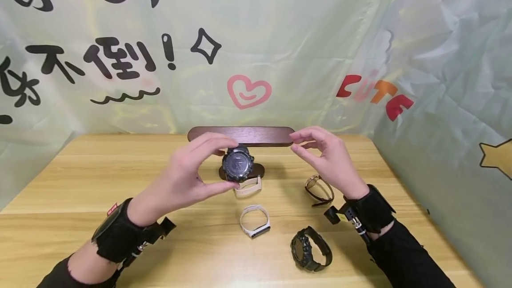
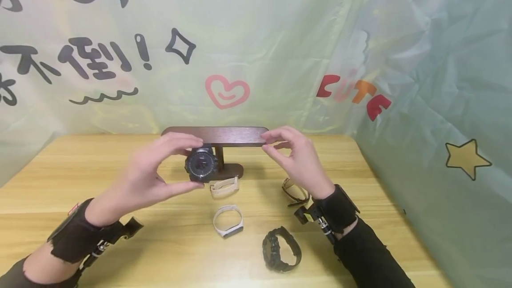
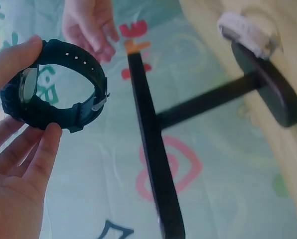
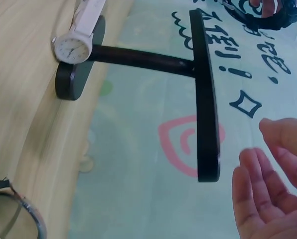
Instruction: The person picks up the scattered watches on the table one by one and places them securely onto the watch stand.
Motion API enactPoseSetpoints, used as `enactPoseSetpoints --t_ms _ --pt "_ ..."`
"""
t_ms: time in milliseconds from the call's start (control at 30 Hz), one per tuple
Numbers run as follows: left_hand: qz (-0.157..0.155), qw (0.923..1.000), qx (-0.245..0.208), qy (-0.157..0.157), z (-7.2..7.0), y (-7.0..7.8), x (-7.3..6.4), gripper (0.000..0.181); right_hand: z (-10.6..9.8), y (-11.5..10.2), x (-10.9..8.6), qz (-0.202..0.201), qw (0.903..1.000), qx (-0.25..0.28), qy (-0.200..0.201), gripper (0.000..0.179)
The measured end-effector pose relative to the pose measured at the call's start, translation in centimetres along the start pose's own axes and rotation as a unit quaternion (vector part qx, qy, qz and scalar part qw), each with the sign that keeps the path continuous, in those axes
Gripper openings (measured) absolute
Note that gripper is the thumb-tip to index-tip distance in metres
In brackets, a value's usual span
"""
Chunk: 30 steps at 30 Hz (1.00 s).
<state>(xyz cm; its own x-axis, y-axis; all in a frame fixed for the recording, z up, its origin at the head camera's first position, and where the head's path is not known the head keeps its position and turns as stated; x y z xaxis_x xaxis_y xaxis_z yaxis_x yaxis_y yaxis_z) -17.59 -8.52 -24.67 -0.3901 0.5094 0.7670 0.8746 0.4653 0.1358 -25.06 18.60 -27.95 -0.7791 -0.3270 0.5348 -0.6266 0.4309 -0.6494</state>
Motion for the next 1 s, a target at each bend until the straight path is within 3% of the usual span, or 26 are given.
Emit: enactPoseSetpoints --t_ms 267,500,1000 --pt "-0.020 0.9996 0.019 0.010 -2.1 -1.9 -0.1 0.079 -0.3 1.3 0.2 0.036 0.9986 -0.036 0.015 0.034" --pt "-0.034 0.9980 0.053 0.001 -3.4 -3.4 -0.1 0.076 0.0 2.1 0.4 0.055 0.9981 -0.027 0.004 0.040" --pt "-0.074 0.9925 0.095 -0.019 -5.7 -5.0 -0.3 0.073 0.6 2.9 0.4 0.075 0.9967 -0.031 -0.005 0.042"
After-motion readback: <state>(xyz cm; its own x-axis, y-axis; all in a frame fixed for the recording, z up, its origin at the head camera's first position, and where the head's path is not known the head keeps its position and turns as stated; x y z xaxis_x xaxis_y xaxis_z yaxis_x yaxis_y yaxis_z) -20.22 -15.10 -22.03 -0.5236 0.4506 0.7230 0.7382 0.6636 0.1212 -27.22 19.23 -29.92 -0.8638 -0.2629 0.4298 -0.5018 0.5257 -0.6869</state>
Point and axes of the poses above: each hand's wrist, its own x-axis towards the middle knuckle, its own z-axis out of the palm, y = z × x, the point moved 7 cm from there along x, towards the middle knuckle, and after that the axes turned 7 degrees about x, right-handed, at the moved point
